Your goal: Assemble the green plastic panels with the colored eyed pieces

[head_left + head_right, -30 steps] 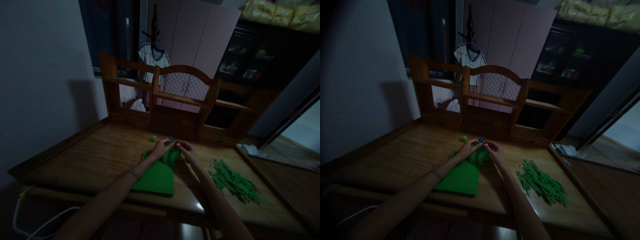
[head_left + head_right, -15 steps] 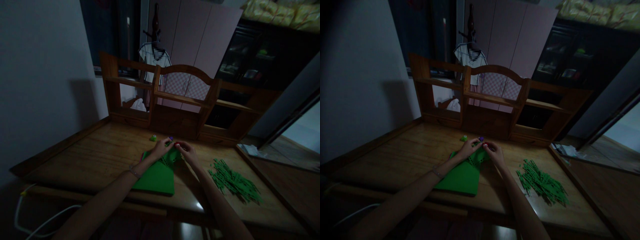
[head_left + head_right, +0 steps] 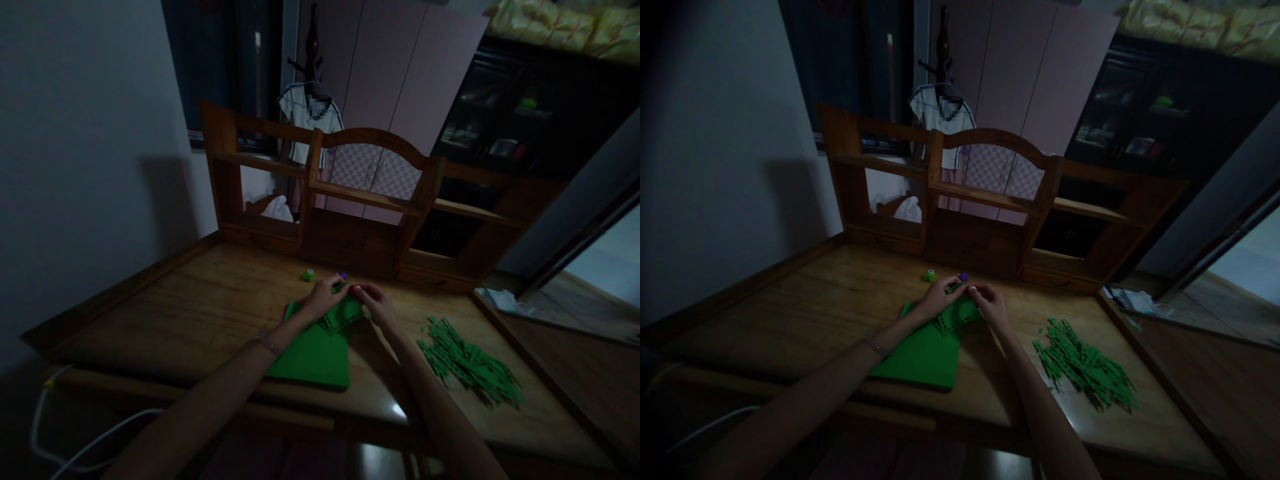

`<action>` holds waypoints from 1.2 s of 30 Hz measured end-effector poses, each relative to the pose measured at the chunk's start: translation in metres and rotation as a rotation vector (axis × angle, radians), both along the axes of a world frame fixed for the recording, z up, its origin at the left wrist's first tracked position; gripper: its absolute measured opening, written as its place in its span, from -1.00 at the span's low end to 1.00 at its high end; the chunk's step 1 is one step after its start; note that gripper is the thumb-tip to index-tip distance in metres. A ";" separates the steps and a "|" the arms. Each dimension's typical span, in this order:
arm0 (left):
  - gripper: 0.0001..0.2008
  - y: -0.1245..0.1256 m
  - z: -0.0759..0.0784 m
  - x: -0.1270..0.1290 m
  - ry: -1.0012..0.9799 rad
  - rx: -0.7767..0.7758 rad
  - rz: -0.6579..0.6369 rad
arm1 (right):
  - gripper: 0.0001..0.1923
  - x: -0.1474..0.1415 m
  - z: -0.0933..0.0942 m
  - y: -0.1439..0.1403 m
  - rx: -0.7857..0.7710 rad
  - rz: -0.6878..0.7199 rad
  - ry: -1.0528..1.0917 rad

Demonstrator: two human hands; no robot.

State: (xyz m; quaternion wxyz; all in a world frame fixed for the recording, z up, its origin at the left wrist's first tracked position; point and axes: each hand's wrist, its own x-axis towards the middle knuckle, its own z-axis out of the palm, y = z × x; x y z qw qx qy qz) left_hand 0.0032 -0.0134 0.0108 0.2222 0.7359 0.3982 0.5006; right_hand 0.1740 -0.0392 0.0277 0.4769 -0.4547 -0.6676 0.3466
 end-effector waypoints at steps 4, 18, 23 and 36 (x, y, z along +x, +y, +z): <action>-0.80 -0.001 0.001 0.000 -0.006 0.004 0.006 | -0.60 0.000 0.000 0.001 -0.005 0.007 0.004; -0.80 -0.002 0.001 0.002 0.011 0.002 -0.006 | -0.63 0.000 -0.002 0.001 -0.002 0.000 -0.023; -0.80 -0.003 0.001 0.002 0.025 -0.013 -0.018 | -0.63 0.000 -0.006 0.004 -0.006 -0.025 -0.030; -0.79 0.000 0.002 -0.002 -0.043 -0.025 0.001 | -0.66 0.003 -0.002 0.002 -0.041 -0.011 0.077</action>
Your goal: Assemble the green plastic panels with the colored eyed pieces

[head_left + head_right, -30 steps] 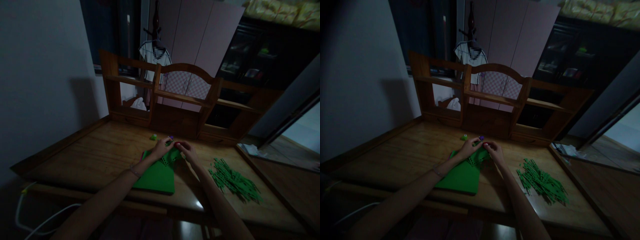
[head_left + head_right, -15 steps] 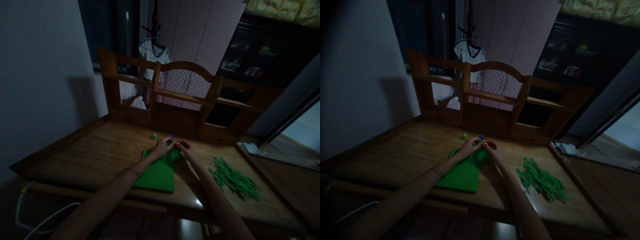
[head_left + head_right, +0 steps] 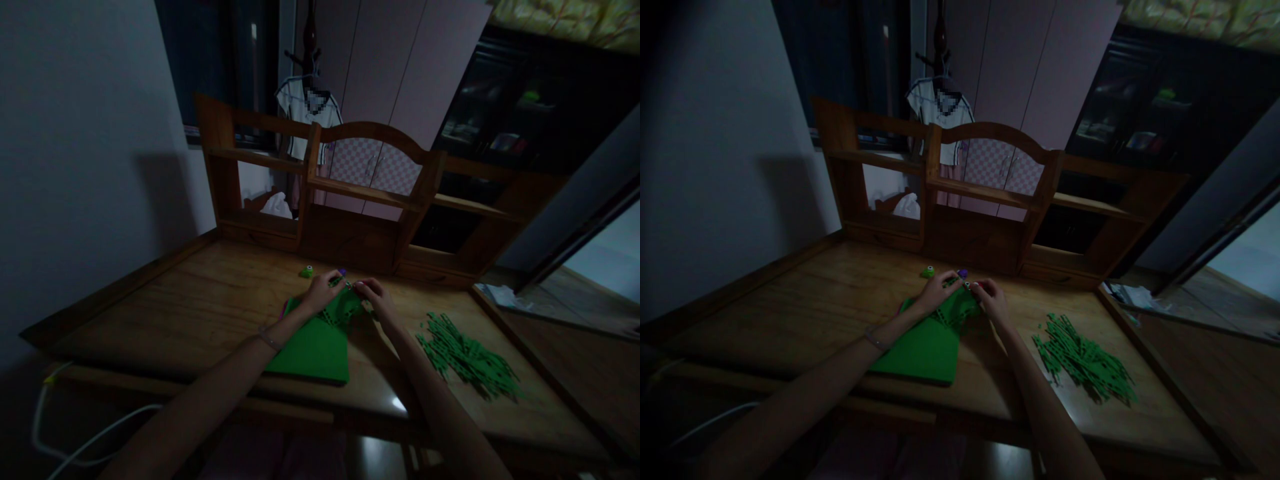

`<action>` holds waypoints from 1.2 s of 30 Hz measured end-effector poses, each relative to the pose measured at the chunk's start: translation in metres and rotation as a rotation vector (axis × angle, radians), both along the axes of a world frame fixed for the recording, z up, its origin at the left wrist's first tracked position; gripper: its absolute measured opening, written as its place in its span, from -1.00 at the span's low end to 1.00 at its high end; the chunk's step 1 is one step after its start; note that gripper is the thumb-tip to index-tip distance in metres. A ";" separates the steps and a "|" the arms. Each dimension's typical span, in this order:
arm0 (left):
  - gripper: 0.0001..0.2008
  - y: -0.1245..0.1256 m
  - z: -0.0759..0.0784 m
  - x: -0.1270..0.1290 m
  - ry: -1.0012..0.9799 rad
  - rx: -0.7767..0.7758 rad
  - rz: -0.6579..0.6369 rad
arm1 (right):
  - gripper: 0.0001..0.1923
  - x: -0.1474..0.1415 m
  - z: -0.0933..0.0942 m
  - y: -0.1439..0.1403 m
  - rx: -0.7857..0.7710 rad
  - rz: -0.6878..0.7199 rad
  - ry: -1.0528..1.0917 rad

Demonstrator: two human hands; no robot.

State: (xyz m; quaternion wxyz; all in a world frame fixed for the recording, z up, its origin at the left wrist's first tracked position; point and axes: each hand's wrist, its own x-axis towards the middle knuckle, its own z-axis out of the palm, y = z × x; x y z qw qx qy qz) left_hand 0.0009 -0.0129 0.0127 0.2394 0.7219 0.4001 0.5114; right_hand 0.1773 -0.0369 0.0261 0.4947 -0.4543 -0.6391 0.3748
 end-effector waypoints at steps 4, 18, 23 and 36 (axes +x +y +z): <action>-0.78 0.000 -0.001 0.001 -0.010 -0.026 -0.008 | -0.59 -0.001 0.003 -0.002 -0.005 -0.062 0.057; -0.77 0.005 -0.003 0.001 -0.034 0.047 -0.011 | -0.50 0.006 0.011 0.001 -0.105 -0.092 0.349; -0.82 0.006 -0.006 0.000 -0.007 0.110 -0.029 | -0.59 0.005 0.006 0.002 -0.101 -0.033 0.351; -0.76 -0.001 0.003 0.001 -0.116 0.038 0.003 | -0.67 0.003 -0.004 0.005 -0.182 -0.008 0.367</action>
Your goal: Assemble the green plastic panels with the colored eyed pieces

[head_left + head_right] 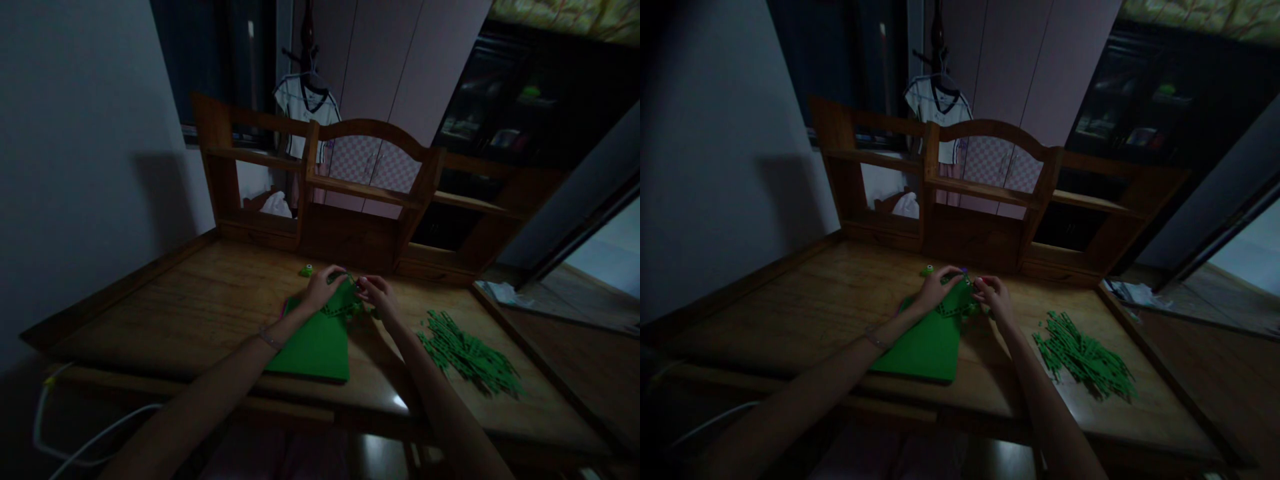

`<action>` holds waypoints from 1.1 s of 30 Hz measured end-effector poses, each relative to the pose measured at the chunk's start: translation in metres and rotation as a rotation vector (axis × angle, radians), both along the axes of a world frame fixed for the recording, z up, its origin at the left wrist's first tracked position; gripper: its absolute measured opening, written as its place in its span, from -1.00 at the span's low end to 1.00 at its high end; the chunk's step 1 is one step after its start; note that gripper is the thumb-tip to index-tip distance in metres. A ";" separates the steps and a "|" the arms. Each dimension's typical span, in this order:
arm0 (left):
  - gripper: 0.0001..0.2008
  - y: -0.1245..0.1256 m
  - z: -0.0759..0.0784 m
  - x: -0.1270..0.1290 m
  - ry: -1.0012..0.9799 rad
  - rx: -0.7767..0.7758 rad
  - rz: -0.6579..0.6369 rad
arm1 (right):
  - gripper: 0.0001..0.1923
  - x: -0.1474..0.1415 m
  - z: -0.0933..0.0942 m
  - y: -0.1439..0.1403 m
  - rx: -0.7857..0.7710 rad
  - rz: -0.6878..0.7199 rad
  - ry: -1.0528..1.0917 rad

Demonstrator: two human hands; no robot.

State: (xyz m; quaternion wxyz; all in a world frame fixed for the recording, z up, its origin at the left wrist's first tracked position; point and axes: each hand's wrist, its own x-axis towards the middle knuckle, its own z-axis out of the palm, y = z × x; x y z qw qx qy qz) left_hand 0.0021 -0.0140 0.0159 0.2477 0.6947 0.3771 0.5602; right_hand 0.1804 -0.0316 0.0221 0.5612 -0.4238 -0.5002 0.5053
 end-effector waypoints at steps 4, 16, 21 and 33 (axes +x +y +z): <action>-0.60 -0.005 0.008 -0.004 -0.228 -0.170 -0.028 | -0.73 0.000 0.003 0.001 0.006 -0.022 0.199; -0.46 -0.009 0.002 0.010 -0.150 -0.273 -0.346 | -0.81 0.006 0.007 0.009 -0.021 -0.007 0.697; -0.57 -0.013 -0.002 0.014 0.022 -0.237 -0.355 | -0.81 -0.005 0.004 0.005 0.055 0.054 0.583; -0.61 0.001 -0.008 0.007 -0.087 -0.167 0.002 | -0.75 -0.003 0.005 -0.001 0.004 0.078 0.329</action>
